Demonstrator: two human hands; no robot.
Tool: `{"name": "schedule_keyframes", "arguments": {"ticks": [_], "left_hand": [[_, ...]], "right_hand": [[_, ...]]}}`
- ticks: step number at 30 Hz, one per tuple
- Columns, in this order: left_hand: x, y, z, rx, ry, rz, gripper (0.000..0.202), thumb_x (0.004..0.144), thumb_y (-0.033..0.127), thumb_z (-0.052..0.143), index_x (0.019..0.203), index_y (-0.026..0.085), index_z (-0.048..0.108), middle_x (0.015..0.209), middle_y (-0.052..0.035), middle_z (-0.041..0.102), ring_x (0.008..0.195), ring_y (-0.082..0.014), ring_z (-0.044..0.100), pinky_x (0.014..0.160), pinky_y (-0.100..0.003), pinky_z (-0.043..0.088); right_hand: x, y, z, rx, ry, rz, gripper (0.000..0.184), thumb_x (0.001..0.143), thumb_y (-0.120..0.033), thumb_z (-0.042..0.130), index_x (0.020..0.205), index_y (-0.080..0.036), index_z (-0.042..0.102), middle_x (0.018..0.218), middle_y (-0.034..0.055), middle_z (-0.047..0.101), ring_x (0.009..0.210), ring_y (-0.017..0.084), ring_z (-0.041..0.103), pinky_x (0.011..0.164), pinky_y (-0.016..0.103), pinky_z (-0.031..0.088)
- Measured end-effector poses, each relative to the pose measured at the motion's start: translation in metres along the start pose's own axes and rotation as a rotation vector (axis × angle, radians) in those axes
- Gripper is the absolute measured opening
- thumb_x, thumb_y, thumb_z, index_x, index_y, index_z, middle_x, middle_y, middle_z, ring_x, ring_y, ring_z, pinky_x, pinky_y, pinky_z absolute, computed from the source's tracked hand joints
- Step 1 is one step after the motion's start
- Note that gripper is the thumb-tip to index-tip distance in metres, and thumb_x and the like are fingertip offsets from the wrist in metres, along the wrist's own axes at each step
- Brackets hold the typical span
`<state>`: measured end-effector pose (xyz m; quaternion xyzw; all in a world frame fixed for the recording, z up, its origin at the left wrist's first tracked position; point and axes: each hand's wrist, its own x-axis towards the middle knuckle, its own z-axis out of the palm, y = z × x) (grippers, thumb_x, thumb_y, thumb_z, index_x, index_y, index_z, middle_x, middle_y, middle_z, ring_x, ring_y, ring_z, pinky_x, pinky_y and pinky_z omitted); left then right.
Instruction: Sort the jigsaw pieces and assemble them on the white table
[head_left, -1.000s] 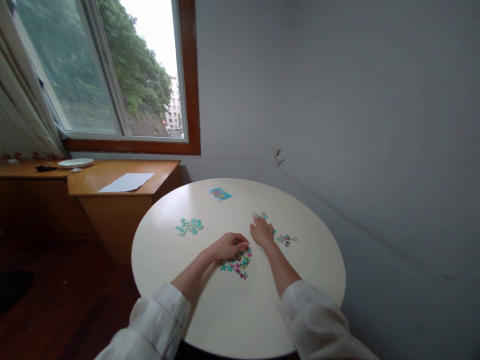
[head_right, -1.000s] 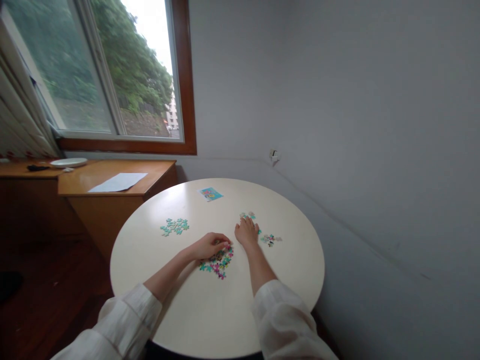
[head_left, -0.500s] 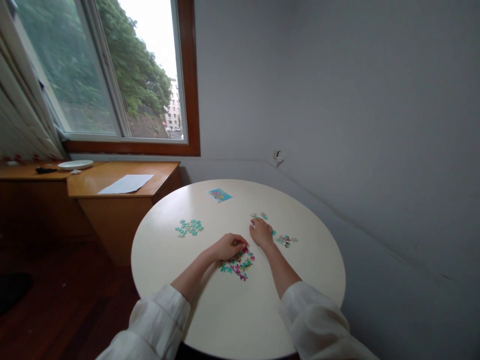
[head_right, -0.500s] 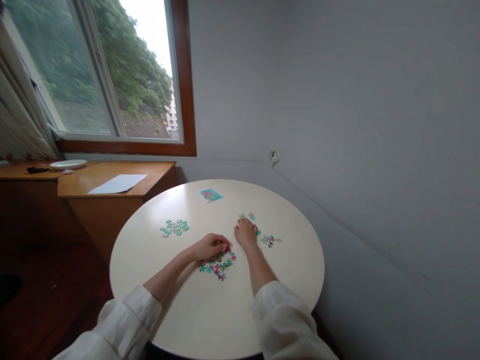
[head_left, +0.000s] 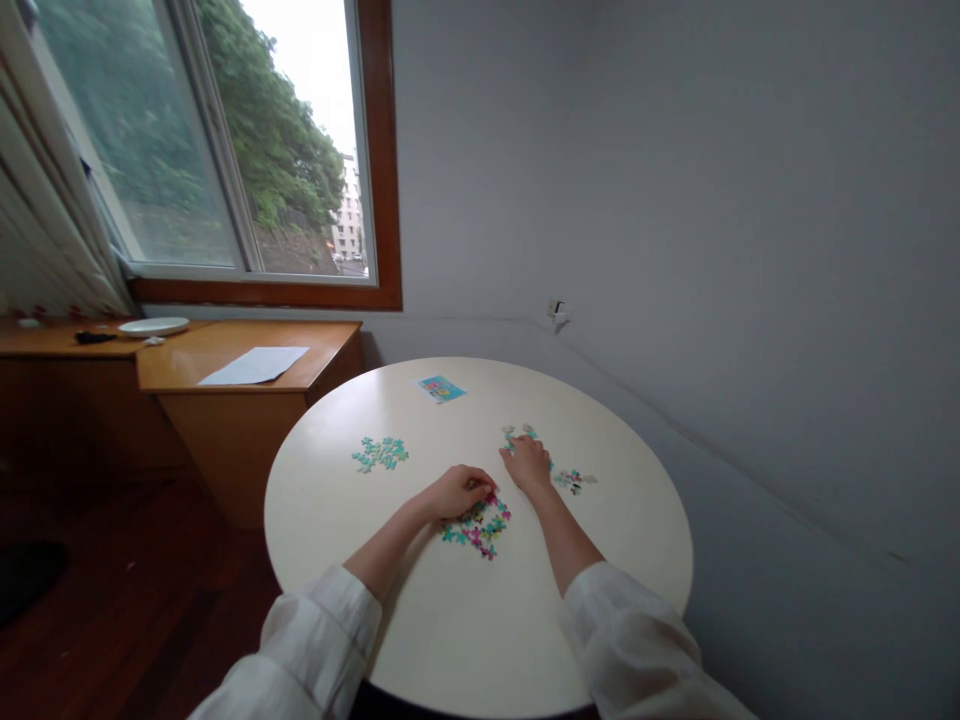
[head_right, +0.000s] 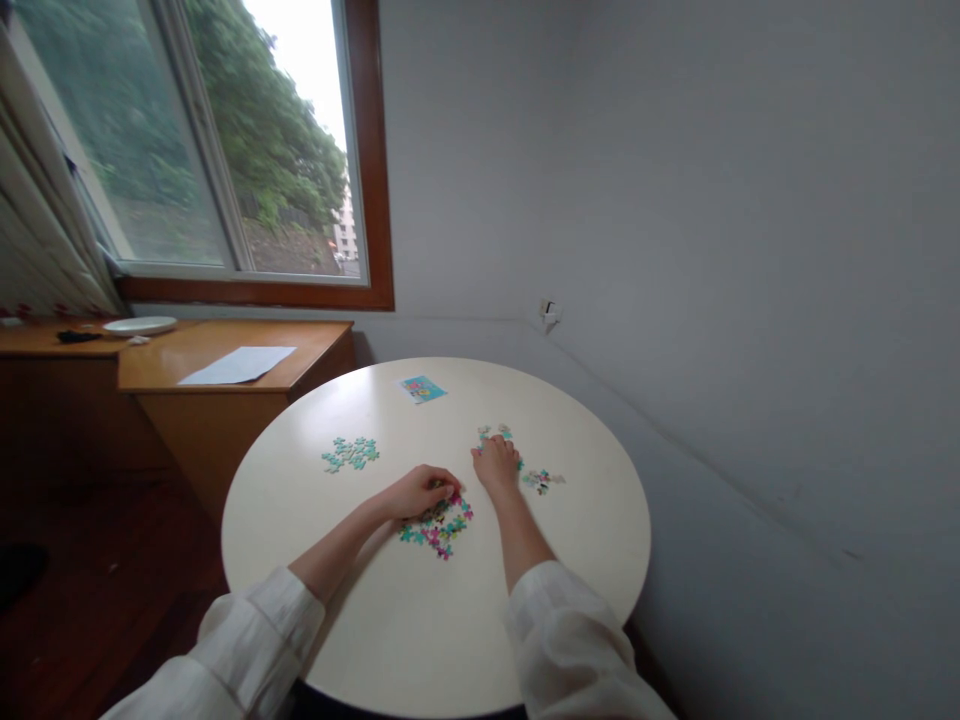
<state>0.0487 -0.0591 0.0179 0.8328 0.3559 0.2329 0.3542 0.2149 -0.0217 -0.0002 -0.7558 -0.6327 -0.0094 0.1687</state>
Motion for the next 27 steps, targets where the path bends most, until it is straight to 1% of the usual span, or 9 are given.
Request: {"name": "schedule_keyframes", "arguments": {"ticks": [3, 6, 9, 13, 18, 21, 24, 27], "left_hand": [[0.001, -0.001, 0.001, -0.032, 0.015, -0.023, 0.027, 0.075, 0.022, 0.045, 0.088, 0.012, 0.067, 0.080, -0.0052, 0.067, 0.071, -0.0122, 0.056, 0.070, -0.022, 0.043], [0.004, -0.005, 0.004, -0.095, 0.067, -0.057, 0.025, 0.075, 0.021, 0.045, 0.086, 0.011, 0.066, 0.080, -0.0055, 0.067, 0.072, -0.0121, 0.057, 0.070, -0.022, 0.044], [0.008, -0.011, 0.006, -0.176, 0.166, -0.089, 0.022, 0.075, 0.021, 0.046, 0.081, 0.011, 0.064, 0.079, -0.0059, 0.066, 0.072, -0.0122, 0.058, 0.071, -0.023, 0.045], [0.013, -0.018, 0.008, -0.275, 0.320, -0.138, 0.020, 0.077, 0.023, 0.046, 0.076, 0.011, 0.062, 0.074, -0.0059, 0.065, 0.070, -0.0127, 0.058, 0.070, -0.024, 0.046], [0.017, -0.022, 0.008, -0.413, 0.477, -0.240, 0.017, 0.077, 0.021, 0.046, 0.073, 0.011, 0.059, 0.067, -0.0051, 0.061, 0.066, -0.0119, 0.057, 0.064, -0.024, 0.045], [0.017, -0.020, 0.007, -0.519, 0.497, -0.274, 0.016, 0.077, 0.019, 0.045, 0.069, 0.011, 0.057, 0.063, -0.0039, 0.057, 0.059, -0.0099, 0.054, 0.061, -0.023, 0.043], [0.015, -0.017, 0.005, -0.581, 0.489, -0.281, 0.017, 0.077, 0.023, 0.048, 0.067, 0.012, 0.056, 0.060, -0.0028, 0.055, 0.055, -0.0089, 0.051, 0.060, -0.024, 0.042], [0.014, -0.014, 0.004, -0.598, 0.497, -0.283, 0.019, 0.076, 0.027, 0.050, 0.065, 0.012, 0.056, 0.057, -0.0017, 0.053, 0.053, -0.0084, 0.049, 0.058, -0.023, 0.041]], "right_hand": [[0.001, 0.001, 0.001, 0.014, 0.004, -0.021, 0.030, 0.081, -0.033, 0.047, 0.105, -0.020, 0.061, 0.112, 0.0086, 0.056, 0.101, 0.022, 0.049, 0.086, 0.031, 0.035], [0.004, 0.002, 0.004, 0.036, 0.013, -0.036, 0.030, 0.081, -0.031, 0.048, 0.104, -0.018, 0.062, 0.108, 0.0098, 0.058, 0.099, 0.021, 0.050, 0.087, 0.028, 0.035], [0.005, 0.003, 0.006, 0.052, 0.023, -0.056, 0.029, 0.081, -0.028, 0.048, 0.104, -0.016, 0.062, 0.107, 0.0104, 0.059, 0.100, 0.020, 0.050, 0.087, 0.027, 0.034], [0.004, 0.002, 0.006, 0.068, -0.005, -0.067, 0.029, 0.082, -0.024, 0.047, 0.107, -0.017, 0.061, 0.110, 0.0093, 0.058, 0.102, 0.019, 0.050, 0.087, 0.025, 0.034], [0.000, 0.000, 0.004, 0.049, -0.011, -0.029, 0.032, 0.082, -0.025, 0.046, 0.111, -0.019, 0.058, 0.116, 0.0092, 0.055, 0.105, 0.021, 0.048, 0.086, 0.029, 0.034], [-0.001, 0.000, 0.004, 0.032, -0.005, -0.011, 0.034, 0.082, -0.028, 0.046, 0.114, -0.019, 0.055, 0.119, 0.0093, 0.053, 0.108, 0.022, 0.046, 0.087, 0.032, 0.034], [0.000, 0.001, 0.006, 0.039, -0.016, -0.031, 0.035, 0.083, -0.029, 0.045, 0.116, -0.020, 0.054, 0.120, 0.0084, 0.053, 0.109, 0.022, 0.046, 0.088, 0.033, 0.033], [0.002, 0.002, 0.009, 0.048, -0.014, -0.053, 0.033, 0.083, -0.028, 0.046, 0.114, -0.022, 0.055, 0.118, 0.0069, 0.055, 0.107, 0.021, 0.048, 0.088, 0.032, 0.033]]}}
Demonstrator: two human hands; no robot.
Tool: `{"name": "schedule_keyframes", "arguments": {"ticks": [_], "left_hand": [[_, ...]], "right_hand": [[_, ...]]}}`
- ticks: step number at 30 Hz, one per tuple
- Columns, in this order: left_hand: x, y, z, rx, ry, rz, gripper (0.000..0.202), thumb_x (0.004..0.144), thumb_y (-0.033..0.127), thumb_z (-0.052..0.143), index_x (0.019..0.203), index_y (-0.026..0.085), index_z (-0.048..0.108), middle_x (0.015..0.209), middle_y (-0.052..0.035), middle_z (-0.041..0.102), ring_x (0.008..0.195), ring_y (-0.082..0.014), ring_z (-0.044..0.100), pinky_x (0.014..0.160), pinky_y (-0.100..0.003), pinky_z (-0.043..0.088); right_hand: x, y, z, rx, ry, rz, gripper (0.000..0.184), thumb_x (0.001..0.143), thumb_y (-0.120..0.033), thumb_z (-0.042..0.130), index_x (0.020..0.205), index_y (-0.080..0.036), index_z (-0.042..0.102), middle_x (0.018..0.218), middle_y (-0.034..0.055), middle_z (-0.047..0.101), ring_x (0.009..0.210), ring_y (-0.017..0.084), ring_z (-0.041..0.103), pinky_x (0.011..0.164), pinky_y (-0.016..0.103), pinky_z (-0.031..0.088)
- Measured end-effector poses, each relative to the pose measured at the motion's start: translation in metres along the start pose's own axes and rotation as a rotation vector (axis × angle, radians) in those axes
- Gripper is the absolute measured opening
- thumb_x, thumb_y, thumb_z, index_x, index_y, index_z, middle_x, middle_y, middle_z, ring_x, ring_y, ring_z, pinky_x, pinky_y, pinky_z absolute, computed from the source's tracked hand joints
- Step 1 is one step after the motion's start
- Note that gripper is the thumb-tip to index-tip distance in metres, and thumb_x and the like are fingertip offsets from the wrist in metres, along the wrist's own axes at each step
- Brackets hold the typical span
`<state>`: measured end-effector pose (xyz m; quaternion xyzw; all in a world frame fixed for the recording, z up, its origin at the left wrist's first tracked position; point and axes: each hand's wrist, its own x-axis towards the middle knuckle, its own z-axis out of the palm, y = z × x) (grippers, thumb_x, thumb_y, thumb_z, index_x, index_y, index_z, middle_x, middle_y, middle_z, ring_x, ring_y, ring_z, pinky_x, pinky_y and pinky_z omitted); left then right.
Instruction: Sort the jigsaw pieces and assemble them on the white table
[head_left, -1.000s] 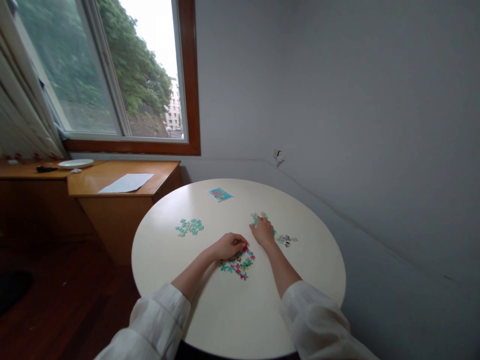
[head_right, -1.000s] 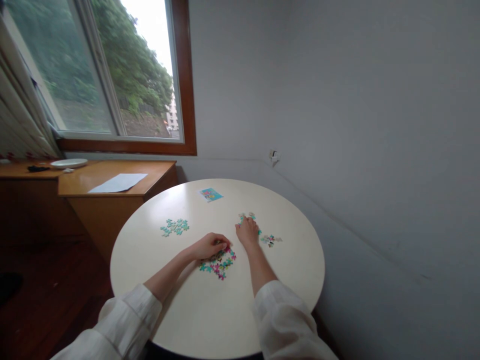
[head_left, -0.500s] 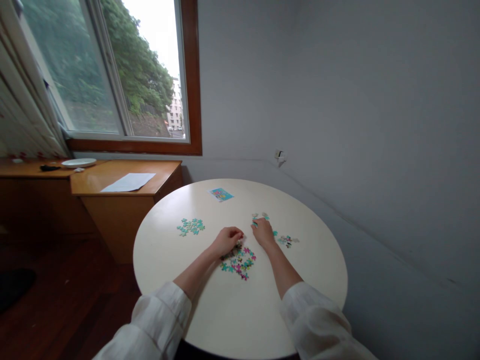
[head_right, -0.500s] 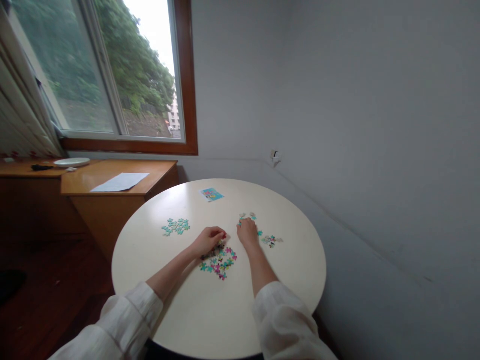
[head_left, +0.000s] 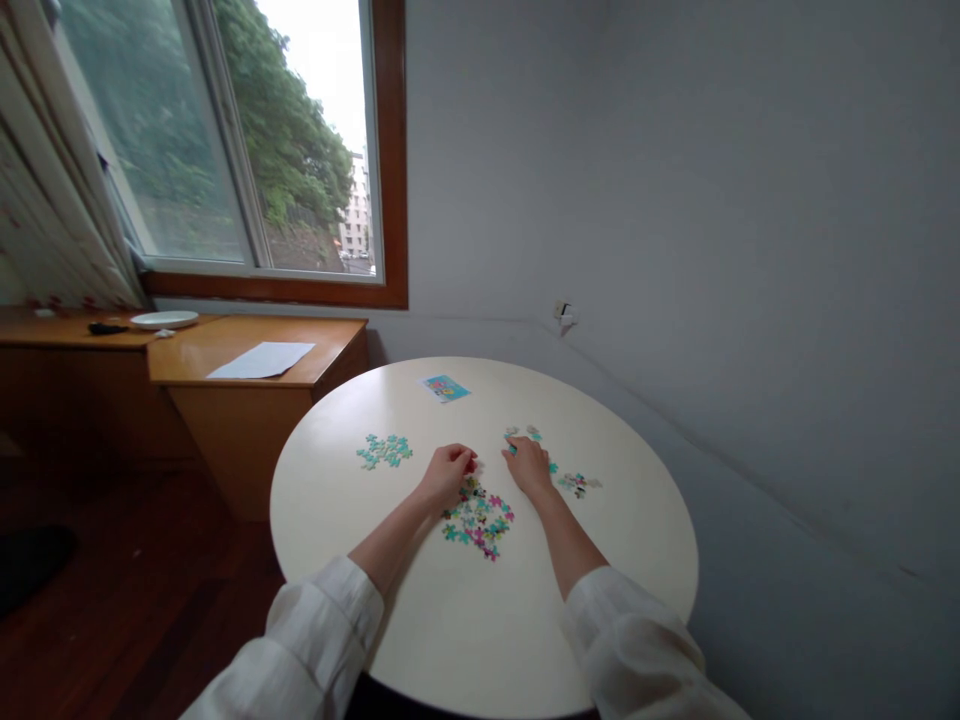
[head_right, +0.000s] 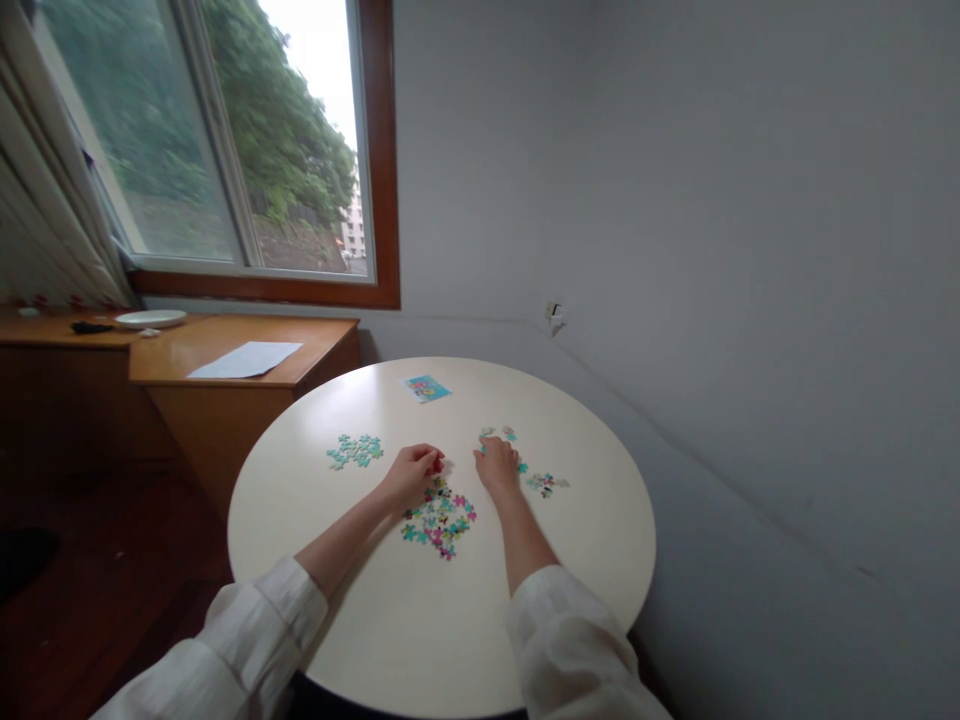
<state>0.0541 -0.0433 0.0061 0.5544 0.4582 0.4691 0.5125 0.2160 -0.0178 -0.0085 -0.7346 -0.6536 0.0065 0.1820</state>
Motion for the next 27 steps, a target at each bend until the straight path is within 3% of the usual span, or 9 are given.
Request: {"name": "schedule_keyframes", "arguments": {"ticks": [7, 21, 27], "left_hand": [[0.002, -0.004, 0.001, 0.006, 0.007, -0.003, 0.017, 0.075, 0.023, 0.048, 0.065, 0.012, 0.056, 0.056, -0.0003, 0.051, 0.050, -0.0073, 0.045, 0.052, -0.022, 0.036], [0.003, -0.006, 0.002, 0.011, 0.009, -0.001, 0.016, 0.075, 0.017, 0.046, 0.066, 0.011, 0.056, 0.054, 0.0001, 0.050, 0.048, -0.0065, 0.043, 0.049, -0.020, 0.034], [0.004, -0.005, 0.002, 0.006, 0.030, -0.010, 0.013, 0.074, 0.015, 0.049, 0.064, 0.010, 0.058, 0.053, -0.0002, 0.050, 0.048, -0.0065, 0.044, 0.048, -0.020, 0.033]], "right_hand": [[0.006, 0.003, 0.004, 0.053, 0.019, -0.041, 0.033, 0.081, -0.022, 0.049, 0.113, -0.017, 0.057, 0.110, 0.0074, 0.060, 0.102, 0.018, 0.051, 0.089, 0.025, 0.034], [0.010, 0.005, 0.010, 0.243, 0.091, -0.047, 0.042, 0.073, -0.013, 0.050, 0.115, -0.013, 0.054, 0.110, 0.0095, 0.057, 0.102, 0.019, 0.050, 0.093, 0.029, 0.034], [0.016, 0.012, 0.020, 0.345, 0.195, -0.137, 0.041, 0.066, -0.006, 0.051, 0.106, -0.010, 0.058, 0.096, 0.0100, 0.058, 0.090, 0.018, 0.053, 0.087, 0.029, 0.039]]}}
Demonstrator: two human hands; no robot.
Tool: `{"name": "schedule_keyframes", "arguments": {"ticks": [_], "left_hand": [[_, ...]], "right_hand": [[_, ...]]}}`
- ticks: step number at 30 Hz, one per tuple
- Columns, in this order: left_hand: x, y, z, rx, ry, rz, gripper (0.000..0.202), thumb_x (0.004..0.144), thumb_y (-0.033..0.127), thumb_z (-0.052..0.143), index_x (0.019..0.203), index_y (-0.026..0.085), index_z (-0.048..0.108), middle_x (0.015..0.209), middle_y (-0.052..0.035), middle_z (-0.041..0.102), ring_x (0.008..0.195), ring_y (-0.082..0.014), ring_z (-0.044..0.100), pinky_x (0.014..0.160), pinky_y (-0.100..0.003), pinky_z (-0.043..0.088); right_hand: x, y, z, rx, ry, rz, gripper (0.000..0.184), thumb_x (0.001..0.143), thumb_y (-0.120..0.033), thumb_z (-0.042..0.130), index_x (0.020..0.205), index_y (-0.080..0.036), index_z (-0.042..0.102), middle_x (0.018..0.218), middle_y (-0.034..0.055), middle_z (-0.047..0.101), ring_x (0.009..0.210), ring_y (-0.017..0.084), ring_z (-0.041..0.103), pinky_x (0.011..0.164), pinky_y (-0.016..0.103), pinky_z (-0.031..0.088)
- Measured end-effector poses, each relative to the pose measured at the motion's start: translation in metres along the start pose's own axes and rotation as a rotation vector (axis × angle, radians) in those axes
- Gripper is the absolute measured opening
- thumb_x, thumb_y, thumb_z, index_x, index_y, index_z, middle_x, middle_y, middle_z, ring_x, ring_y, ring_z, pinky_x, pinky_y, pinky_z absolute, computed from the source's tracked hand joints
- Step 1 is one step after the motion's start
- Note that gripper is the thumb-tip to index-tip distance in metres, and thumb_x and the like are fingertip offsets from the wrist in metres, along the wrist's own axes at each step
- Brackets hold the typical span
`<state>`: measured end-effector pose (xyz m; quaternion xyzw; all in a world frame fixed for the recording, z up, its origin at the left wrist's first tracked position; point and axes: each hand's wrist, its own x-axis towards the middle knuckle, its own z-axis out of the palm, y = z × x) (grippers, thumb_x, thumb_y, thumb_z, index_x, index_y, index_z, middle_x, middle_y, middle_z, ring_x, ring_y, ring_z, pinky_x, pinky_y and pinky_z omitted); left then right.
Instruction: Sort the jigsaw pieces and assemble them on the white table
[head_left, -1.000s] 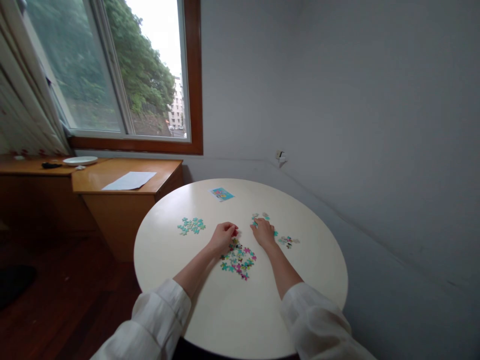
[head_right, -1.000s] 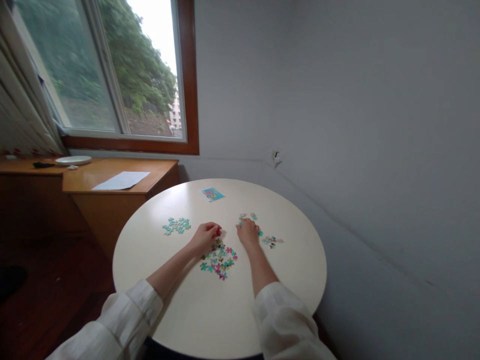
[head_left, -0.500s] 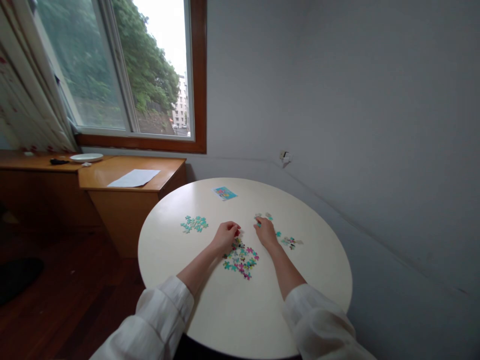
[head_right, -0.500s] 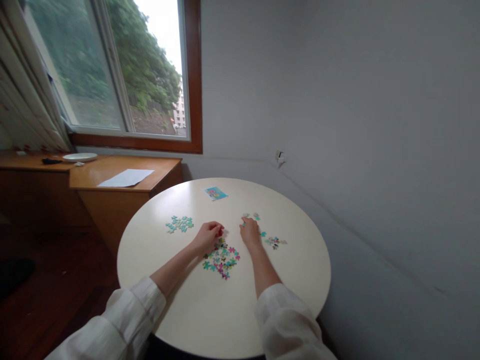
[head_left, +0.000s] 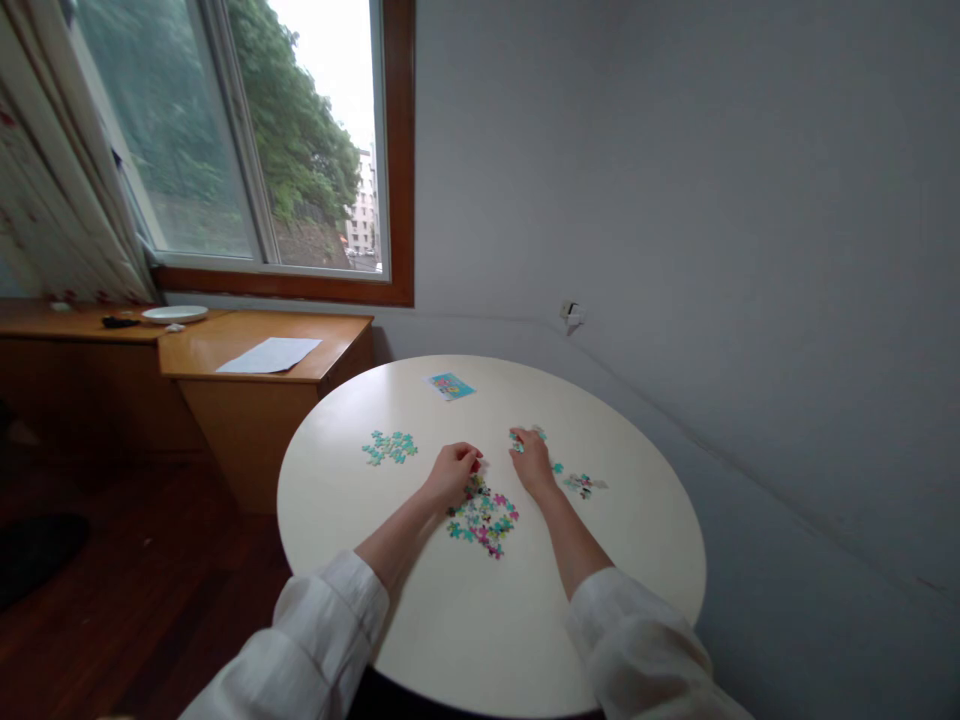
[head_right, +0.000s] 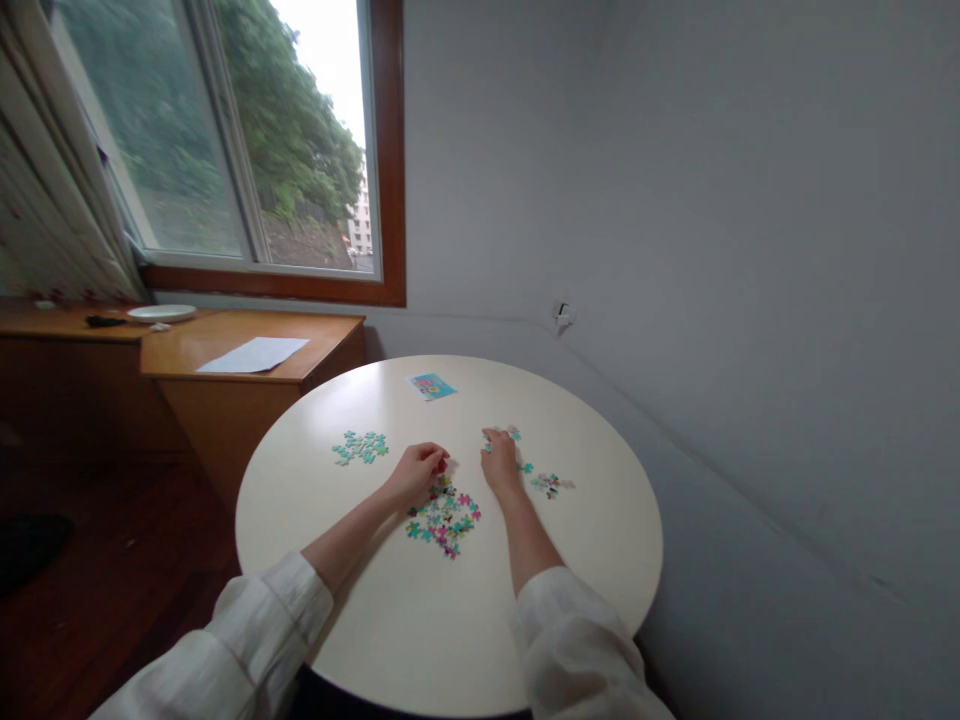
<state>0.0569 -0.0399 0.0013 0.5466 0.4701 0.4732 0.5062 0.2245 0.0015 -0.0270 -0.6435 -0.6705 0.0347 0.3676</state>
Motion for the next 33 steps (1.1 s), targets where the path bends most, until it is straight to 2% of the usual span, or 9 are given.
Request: {"name": "schedule_keyframes", "arguments": {"ticks": [4, 9, 18, 23, 25, 28, 33], "left_hand": [[0.000, 0.002, 0.000, -0.028, 0.007, -0.018, 0.014, 0.073, 0.012, 0.049, 0.063, 0.010, 0.058, 0.052, -0.0006, 0.050, 0.047, -0.0068, 0.044, 0.047, -0.019, 0.032], [-0.001, 0.003, 0.000, -0.033, 0.019, -0.013, 0.015, 0.073, 0.010, 0.049, 0.061, 0.011, 0.059, 0.051, -0.0008, 0.051, 0.047, -0.0069, 0.044, 0.047, -0.019, 0.032], [-0.003, 0.004, 0.000, -0.062, 0.023, -0.002, 0.015, 0.072, 0.010, 0.052, 0.060, 0.011, 0.059, 0.050, -0.0008, 0.051, 0.046, -0.0065, 0.044, 0.046, -0.018, 0.032], [-0.001, 0.002, -0.001, -0.136, 0.061, -0.021, 0.013, 0.072, 0.010, 0.055, 0.059, 0.011, 0.060, 0.051, -0.0013, 0.053, 0.048, -0.0066, 0.047, 0.049, -0.018, 0.037], [0.000, 0.003, -0.003, -0.215, 0.085, -0.046, 0.012, 0.072, 0.008, 0.056, 0.061, 0.011, 0.060, 0.054, -0.0021, 0.056, 0.051, -0.0073, 0.051, 0.055, -0.019, 0.042], [0.001, 0.005, -0.004, -0.360, 0.086, -0.126, 0.007, 0.071, 0.006, 0.057, 0.070, 0.010, 0.062, 0.064, -0.0048, 0.062, 0.059, -0.0088, 0.057, 0.066, -0.022, 0.047], [-0.002, 0.009, -0.008, -0.495, -0.082, -0.238, 0.012, 0.073, 0.008, 0.057, 0.084, 0.009, 0.062, 0.073, -0.0080, 0.066, 0.068, -0.0108, 0.062, 0.071, -0.023, 0.049]], "right_hand": [[0.002, 0.007, 0.006, 0.088, 0.066, -0.043, 0.042, 0.062, -0.002, 0.048, 0.102, -0.013, 0.060, 0.088, 0.0068, 0.056, 0.081, 0.017, 0.053, 0.081, 0.029, 0.043], [0.001, 0.010, 0.010, 0.154, 0.067, -0.030, 0.041, 0.063, -0.002, 0.044, 0.099, -0.013, 0.061, 0.081, 0.0057, 0.056, 0.069, 0.015, 0.053, 0.072, 0.028, 0.046], [0.000, 0.005, 0.004, 0.158, 0.080, -0.037, 0.030, 0.065, -0.004, 0.042, 0.082, -0.015, 0.065, 0.082, 0.0072, 0.063, 0.076, 0.017, 0.056, 0.078, 0.032, 0.045], [0.003, -0.001, 0.004, 0.402, 0.126, 0.053, 0.023, 0.066, -0.012, 0.050, 0.083, -0.014, 0.065, 0.082, 0.0078, 0.065, 0.072, 0.017, 0.058, 0.073, 0.032, 0.048], [0.004, -0.006, 0.004, 0.558, 0.099, 0.107, 0.020, 0.064, -0.016, 0.055, 0.082, -0.014, 0.065, 0.079, 0.0071, 0.066, 0.071, 0.017, 0.060, 0.071, 0.032, 0.048], [0.004, -0.017, 0.003, 0.804, -0.013, 0.168, 0.024, 0.058, -0.023, 0.064, 0.080, -0.014, 0.065, 0.075, 0.0062, 0.067, 0.071, 0.018, 0.062, 0.069, 0.033, 0.049], [-0.006, -0.041, -0.004, 1.019, -0.224, 0.171, 0.031, 0.051, -0.026, 0.071, 0.079, -0.015, 0.066, 0.073, 0.0052, 0.068, 0.071, 0.018, 0.063, 0.067, 0.032, 0.049]]}}
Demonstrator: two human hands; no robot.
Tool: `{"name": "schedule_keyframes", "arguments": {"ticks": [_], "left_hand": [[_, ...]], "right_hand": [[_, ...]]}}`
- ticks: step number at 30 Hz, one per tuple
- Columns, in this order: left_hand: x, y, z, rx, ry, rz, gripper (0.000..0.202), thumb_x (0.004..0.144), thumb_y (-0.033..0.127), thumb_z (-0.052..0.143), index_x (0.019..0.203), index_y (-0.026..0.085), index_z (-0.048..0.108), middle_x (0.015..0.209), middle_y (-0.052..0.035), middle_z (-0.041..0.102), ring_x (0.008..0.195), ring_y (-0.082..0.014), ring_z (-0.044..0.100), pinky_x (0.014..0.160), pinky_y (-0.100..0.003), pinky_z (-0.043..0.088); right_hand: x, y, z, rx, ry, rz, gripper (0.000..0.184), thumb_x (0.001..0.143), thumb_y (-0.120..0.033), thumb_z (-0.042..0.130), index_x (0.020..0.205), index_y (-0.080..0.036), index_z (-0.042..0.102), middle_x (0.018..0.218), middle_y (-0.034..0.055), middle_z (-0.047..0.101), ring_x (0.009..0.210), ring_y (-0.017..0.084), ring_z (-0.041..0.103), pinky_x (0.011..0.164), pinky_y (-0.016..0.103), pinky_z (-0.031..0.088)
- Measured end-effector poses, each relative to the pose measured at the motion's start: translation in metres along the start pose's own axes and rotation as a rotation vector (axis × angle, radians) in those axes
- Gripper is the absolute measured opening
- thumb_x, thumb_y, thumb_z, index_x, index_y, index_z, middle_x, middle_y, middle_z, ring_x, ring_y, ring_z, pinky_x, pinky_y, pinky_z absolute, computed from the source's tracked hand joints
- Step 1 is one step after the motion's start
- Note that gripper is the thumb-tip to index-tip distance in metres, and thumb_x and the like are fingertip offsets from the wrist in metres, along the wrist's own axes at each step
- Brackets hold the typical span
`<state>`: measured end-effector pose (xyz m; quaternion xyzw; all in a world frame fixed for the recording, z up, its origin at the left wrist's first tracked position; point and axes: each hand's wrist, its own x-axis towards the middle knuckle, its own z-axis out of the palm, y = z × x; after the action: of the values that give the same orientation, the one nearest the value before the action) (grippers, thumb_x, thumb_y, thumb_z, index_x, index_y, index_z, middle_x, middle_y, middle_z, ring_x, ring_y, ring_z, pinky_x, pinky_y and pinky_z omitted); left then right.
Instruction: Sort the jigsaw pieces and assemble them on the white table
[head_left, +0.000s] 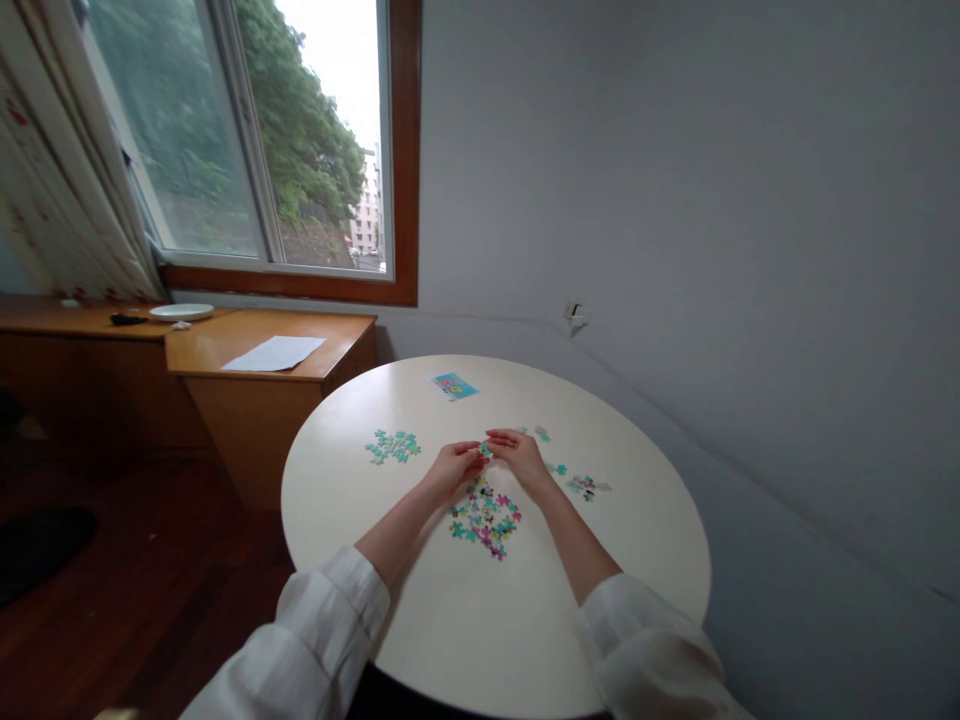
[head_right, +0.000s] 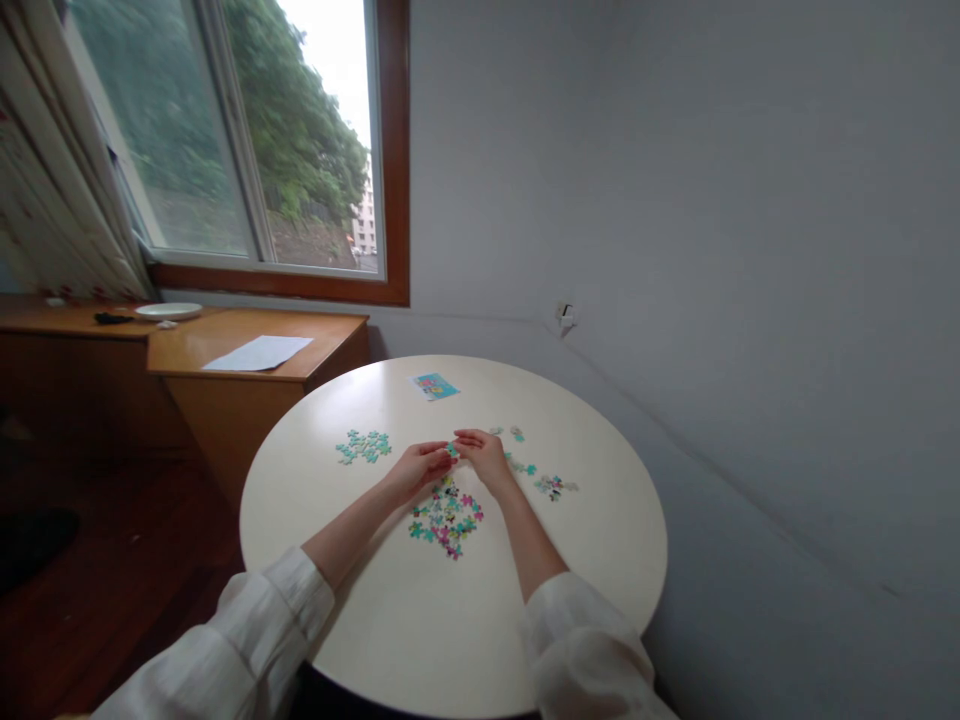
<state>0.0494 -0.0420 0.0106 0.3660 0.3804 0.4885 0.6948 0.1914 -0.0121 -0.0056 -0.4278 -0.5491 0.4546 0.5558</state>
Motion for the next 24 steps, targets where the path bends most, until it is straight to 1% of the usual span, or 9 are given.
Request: {"name": "schedule_keyframes", "arguments": {"ticks": [2, 3, 6, 9, 12, 14, 17, 20, 24], "left_hand": [[-0.001, 0.000, -0.001, -0.008, -0.061, -0.008, 0.011, 0.075, 0.007, 0.056, 0.084, 0.009, 0.063, 0.074, -0.0082, 0.067, 0.069, -0.0106, 0.063, 0.072, -0.022, 0.049], [-0.001, 0.000, -0.001, -0.001, -0.070, -0.009, 0.010, 0.075, 0.006, 0.055, 0.082, 0.008, 0.063, 0.073, -0.0082, 0.067, 0.068, -0.0104, 0.063, 0.072, -0.022, 0.049], [0.000, 0.000, -0.001, 0.042, -0.028, -0.033, 0.009, 0.076, 0.004, 0.052, 0.077, 0.007, 0.061, 0.068, -0.0084, 0.066, 0.063, -0.0104, 0.063, 0.070, -0.022, 0.051], [0.000, 0.001, 0.000, 0.056, 0.024, -0.050, 0.011, 0.078, 0.002, 0.048, 0.075, 0.007, 0.057, 0.067, -0.0096, 0.066, 0.059, -0.0113, 0.063, 0.066, -0.024, 0.052], [-0.002, 0.003, 0.001, 0.045, 0.057, -0.061, 0.012, 0.080, 0.001, 0.044, 0.076, 0.006, 0.054, 0.068, -0.0109, 0.065, 0.057, -0.0113, 0.063, 0.064, -0.024, 0.052], [-0.001, 0.003, 0.000, 0.026, 0.076, -0.063, 0.012, 0.080, 0.000, 0.043, 0.078, 0.007, 0.053, 0.068, -0.0110, 0.064, 0.056, -0.0115, 0.063, 0.063, -0.024, 0.053], [0.001, 0.002, -0.004, -0.028, 0.081, -0.056, 0.012, 0.077, -0.001, 0.045, 0.082, 0.007, 0.052, 0.068, -0.0111, 0.064, 0.056, -0.0122, 0.063, 0.062, -0.025, 0.053], [0.005, 0.000, -0.008, -0.087, 0.077, -0.057, 0.012, 0.075, -0.002, 0.047, 0.082, 0.007, 0.051, 0.067, -0.0113, 0.063, 0.057, -0.0131, 0.063, 0.061, -0.026, 0.053], [0.007, -0.001, -0.010, -0.112, 0.086, -0.072, 0.014, 0.074, -0.003, 0.046, 0.083, 0.006, 0.051, 0.066, -0.0108, 0.062, 0.058, -0.0139, 0.063, 0.061, -0.026, 0.054]], "right_hand": [[-0.004, -0.004, 0.006, 0.005, -0.042, 0.008, 0.030, 0.050, -0.023, 0.072, 0.078, -0.015, 0.066, 0.071, 0.0046, 0.068, 0.070, 0.018, 0.063, 0.067, 0.031, 0.049], [-0.005, -0.006, 0.009, 0.000, -0.053, 0.008, 0.029, 0.050, -0.023, 0.071, 0.077, -0.015, 0.066, 0.070, 0.0045, 0.068, 0.069, 0.018, 0.063, 0.067, 0.031, 0.050], [-0.001, -0.006, 0.008, -0.052, -0.030, -0.006, 0.026, 0.053, -0.025, 0.068, 0.077, -0.015, 0.066, 0.070, 0.0049, 0.068, 0.068, 0.018, 0.063, 0.063, 0.030, 0.049], [0.006, -0.002, -0.007, -0.229, 0.107, -0.029, 0.020, 0.061, -0.024, 0.061, 0.078, -0.014, 0.065, 0.073, 0.0061, 0.068, 0.067, 0.018, 0.062, 0.061, 0.030, 0.049], [0.010, 0.003, -0.030, -0.588, 0.287, -0.044, 0.017, 0.067, -0.018, 0.053, 0.078, -0.015, 0.065, 0.079, 0.0070, 0.068, 0.072, 0.017, 0.062, 0.069, 0.030, 0.047], [0.008, 0.008, -0.044, -0.845, 0.283, -0.030, 0.019, 0.068, -0.017, 0.053, 0.081, -0.016, 0.066, 0.083, 0.0077, 0.068, 0.078, 0.018, 0.061, 0.074, 0.030, 0.045], [0.004, 0.013, -0.055, -1.119, 0.279, 0.042, 0.024, 0.067, -0.027, 0.060, 0.086, -0.015, 0.066, 0.094, 0.0108, 0.066, 0.087, 0.022, 0.059, 0.077, 0.032, 0.042], [0.002, 0.016, -0.055, -1.247, 0.259, 0.091, 0.027, 0.067, -0.035, 0.061, 0.087, -0.018, 0.067, 0.098, 0.0099, 0.064, 0.090, 0.023, 0.058, 0.076, 0.033, 0.040], [0.001, 0.013, -0.051, -1.299, 0.234, 0.115, 0.026, 0.070, -0.036, 0.059, 0.087, -0.019, 0.067, 0.099, 0.0093, 0.063, 0.092, 0.023, 0.056, 0.077, 0.034, 0.038]]}}
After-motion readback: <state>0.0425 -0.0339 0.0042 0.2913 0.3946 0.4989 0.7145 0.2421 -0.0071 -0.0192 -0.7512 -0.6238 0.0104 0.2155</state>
